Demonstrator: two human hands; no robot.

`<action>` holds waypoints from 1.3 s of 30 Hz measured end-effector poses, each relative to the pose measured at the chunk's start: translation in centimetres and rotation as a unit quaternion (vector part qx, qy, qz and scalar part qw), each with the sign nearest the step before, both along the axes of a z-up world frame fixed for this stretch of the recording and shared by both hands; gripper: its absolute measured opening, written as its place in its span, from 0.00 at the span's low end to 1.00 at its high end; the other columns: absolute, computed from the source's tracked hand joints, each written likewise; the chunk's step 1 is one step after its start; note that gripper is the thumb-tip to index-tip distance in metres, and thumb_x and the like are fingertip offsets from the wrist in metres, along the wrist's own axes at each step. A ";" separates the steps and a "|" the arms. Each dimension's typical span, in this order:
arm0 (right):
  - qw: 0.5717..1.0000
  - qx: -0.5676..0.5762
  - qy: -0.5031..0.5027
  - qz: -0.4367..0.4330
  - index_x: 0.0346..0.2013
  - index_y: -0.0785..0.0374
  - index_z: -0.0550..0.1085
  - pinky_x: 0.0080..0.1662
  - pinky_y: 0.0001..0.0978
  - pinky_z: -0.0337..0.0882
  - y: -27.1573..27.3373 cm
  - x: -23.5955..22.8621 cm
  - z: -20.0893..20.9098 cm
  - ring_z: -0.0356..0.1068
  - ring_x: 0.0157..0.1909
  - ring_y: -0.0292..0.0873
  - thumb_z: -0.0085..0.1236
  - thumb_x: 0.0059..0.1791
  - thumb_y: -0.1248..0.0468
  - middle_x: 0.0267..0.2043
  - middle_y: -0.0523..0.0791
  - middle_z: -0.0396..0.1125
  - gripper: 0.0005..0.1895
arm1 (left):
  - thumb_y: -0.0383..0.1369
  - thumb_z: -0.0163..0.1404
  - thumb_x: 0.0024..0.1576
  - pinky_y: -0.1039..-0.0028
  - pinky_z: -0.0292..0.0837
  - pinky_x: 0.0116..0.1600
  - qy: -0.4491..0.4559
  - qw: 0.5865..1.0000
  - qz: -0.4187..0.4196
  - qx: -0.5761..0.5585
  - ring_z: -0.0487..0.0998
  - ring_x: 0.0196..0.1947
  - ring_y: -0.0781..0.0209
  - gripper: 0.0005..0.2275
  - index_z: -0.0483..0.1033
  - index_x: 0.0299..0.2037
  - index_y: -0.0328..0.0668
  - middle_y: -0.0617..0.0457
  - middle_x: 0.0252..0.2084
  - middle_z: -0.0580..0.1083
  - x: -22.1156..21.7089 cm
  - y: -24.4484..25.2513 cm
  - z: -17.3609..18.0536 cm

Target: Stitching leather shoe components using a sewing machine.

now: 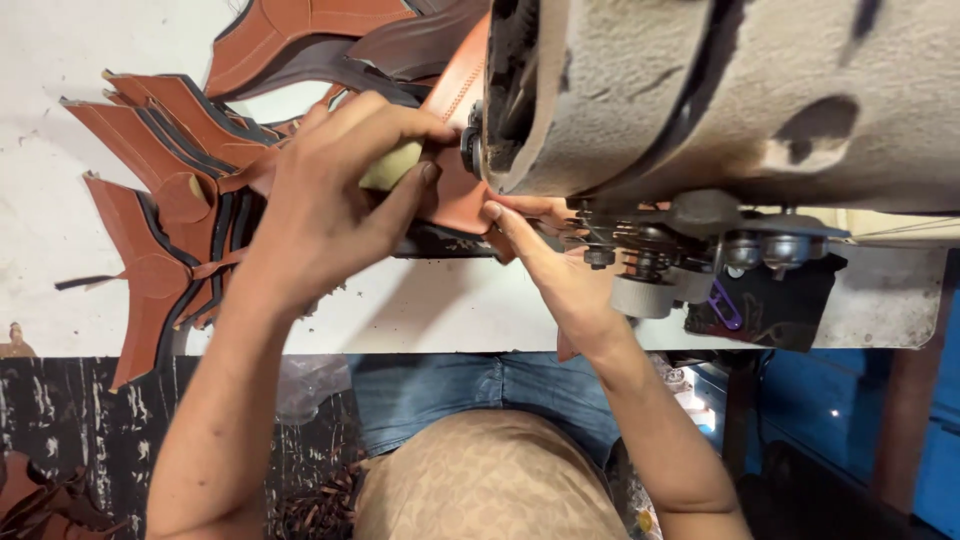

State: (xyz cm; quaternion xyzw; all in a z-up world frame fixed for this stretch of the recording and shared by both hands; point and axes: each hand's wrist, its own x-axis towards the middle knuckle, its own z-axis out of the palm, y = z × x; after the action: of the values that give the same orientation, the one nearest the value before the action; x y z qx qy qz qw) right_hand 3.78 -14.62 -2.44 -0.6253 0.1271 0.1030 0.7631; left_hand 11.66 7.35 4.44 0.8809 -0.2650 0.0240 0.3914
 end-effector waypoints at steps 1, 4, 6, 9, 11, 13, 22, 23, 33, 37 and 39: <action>0.999 -0.032 -0.004 0.007 0.54 0.69 0.77 0.44 0.28 0.70 0.1 0.0 0.2 0.67 0.40 0.33 0.57 0.57 0.63 0.40 0.43 0.71 0.14 | 0.29 0.56 0.61 0.65 0.65 0.51 -0.007 1.000 -0.021 -0.003 0.75 0.42 0.54 0.10 0.78 0.53 0.45 0.52 0.42 0.76 0.8 0.1 0.0; 0.996 -0.089 -0.004 0.011 0.52 0.69 0.77 0.50 0.28 0.73 0.4 0.0 1.0 0.71 0.45 0.34 0.57 0.56 0.62 0.43 0.44 0.73 0.14 | 0.31 0.57 0.64 0.64 0.67 0.51 -0.014 0.999 -0.051 -0.003 0.76 0.44 0.51 0.08 0.78 0.51 0.43 0.50 0.43 0.76 2.2 0.0 0.1; 0.994 -0.113 -0.002 0.009 0.52 0.68 0.77 0.52 0.27 0.74 0.6 0.1 1.3 0.73 0.48 0.34 0.57 0.55 0.62 0.47 0.44 0.75 0.14 | 0.32 0.57 0.65 0.63 0.68 0.50 -0.016 0.998 -0.059 0.001 0.76 0.44 0.49 0.07 0.79 0.50 0.42 0.50 0.44 0.76 3.0 0.0 0.1; 0.992 -0.123 -0.037 0.014 0.51 0.66 0.78 0.54 0.29 0.75 0.3 -0.4 1.3 0.74 0.51 0.36 0.59 0.54 0.65 0.48 0.45 0.75 0.12 | 0.32 0.58 0.65 0.63 0.70 0.51 -0.014 0.998 -0.063 -0.014 0.77 0.45 0.49 0.08 0.78 0.50 0.39 0.48 0.45 0.77 3.8 0.2 -0.7; 0.971 -0.166 -0.168 0.031 0.52 0.65 0.78 0.57 0.27 0.75 0.4 -0.3 2.1 0.74 0.52 0.36 0.58 0.56 0.69 0.51 0.45 0.75 0.10 | 0.30 0.56 0.63 0.65 0.72 0.52 0.001 0.997 -0.065 -0.032 0.78 0.47 0.51 0.09 0.77 0.51 0.38 0.48 0.47 0.77 4.0 0.3 -1.3; 0.962 -0.184 -0.196 0.040 0.53 0.66 0.77 0.57 0.28 0.74 0.2 -0.2 2.3 0.74 0.54 0.37 0.57 0.56 0.71 0.52 0.45 0.75 0.11 | 0.30 0.55 0.63 0.67 0.73 0.52 0.015 0.998 -0.053 -0.039 0.78 0.46 0.53 0.09 0.77 0.51 0.38 0.49 0.46 0.76 3.7 0.4 -1.1; 0.858 -0.440 -0.264 0.023 0.52 0.66 0.77 0.40 0.32 0.68 -0.5 -0.3 3.4 0.71 0.38 0.42 0.56 0.54 0.77 0.46 0.46 0.75 0.12 | 0.28 0.54 0.65 0.77 0.73 0.46 0.133 0.975 0.079 -0.162 0.77 0.41 0.66 0.05 0.78 0.48 0.37 0.53 0.42 0.77 -1.7 0.2 -2.8; 0.795 -0.505 -0.335 0.026 0.53 0.66 0.75 0.50 0.35 0.74 -0.3 -0.1 3.9 0.76 0.46 0.46 0.57 0.55 0.77 0.47 0.48 0.73 0.12 | 0.28 0.54 0.65 0.78 0.73 0.47 0.148 0.964 0.104 -0.193 0.77 0.41 0.68 0.05 0.78 0.48 0.36 0.54 0.42 0.78 -2.6 0.1 -3.4; 0.807 -0.506 -0.304 0.010 0.54 0.66 0.77 0.50 0.37 0.73 0.8 -0.2 2.7 0.75 0.45 0.47 0.57 0.53 0.79 0.45 0.50 0.74 0.16 | 0.26 0.51 0.65 0.80 0.73 0.53 0.173 0.897 0.229 -0.337 0.77 0.45 0.71 0.05 0.77 0.48 0.33 0.55 0.44 0.79 -9.2 -3.9 -5.8; 0.919 -0.291 -0.265 -0.008 0.53 0.69 0.76 0.53 0.27 0.73 2.0 -0.1 2.5 0.73 0.50 0.39 0.59 0.55 0.76 0.49 0.48 0.74 0.11 | 0.27 0.52 0.66 0.80 0.70 0.48 0.192 0.867 0.272 -0.372 0.74 0.41 0.72 0.06 0.76 0.50 0.35 0.56 0.41 0.76 -10.2 -5.4 -6.5; 0.963 -0.173 -0.209 -0.006 0.52 0.70 0.75 0.57 0.25 0.74 1.9 0.0 2.3 0.74 0.53 0.36 0.59 0.55 0.75 0.52 0.47 0.73 0.11 | 0.27 0.52 0.66 0.80 0.69 0.47 0.193 0.861 0.274 -0.383 0.73 0.40 0.72 0.06 0.76 0.50 0.35 0.56 0.41 0.75 -10.4 -5.9 -6.7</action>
State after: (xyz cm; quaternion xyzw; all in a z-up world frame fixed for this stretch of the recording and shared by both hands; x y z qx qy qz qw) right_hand 3.74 -12.70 -0.14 -0.7543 -0.0152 -0.0580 0.6538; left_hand 1.30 1.46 -2.26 0.6858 0.0978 0.0593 0.7187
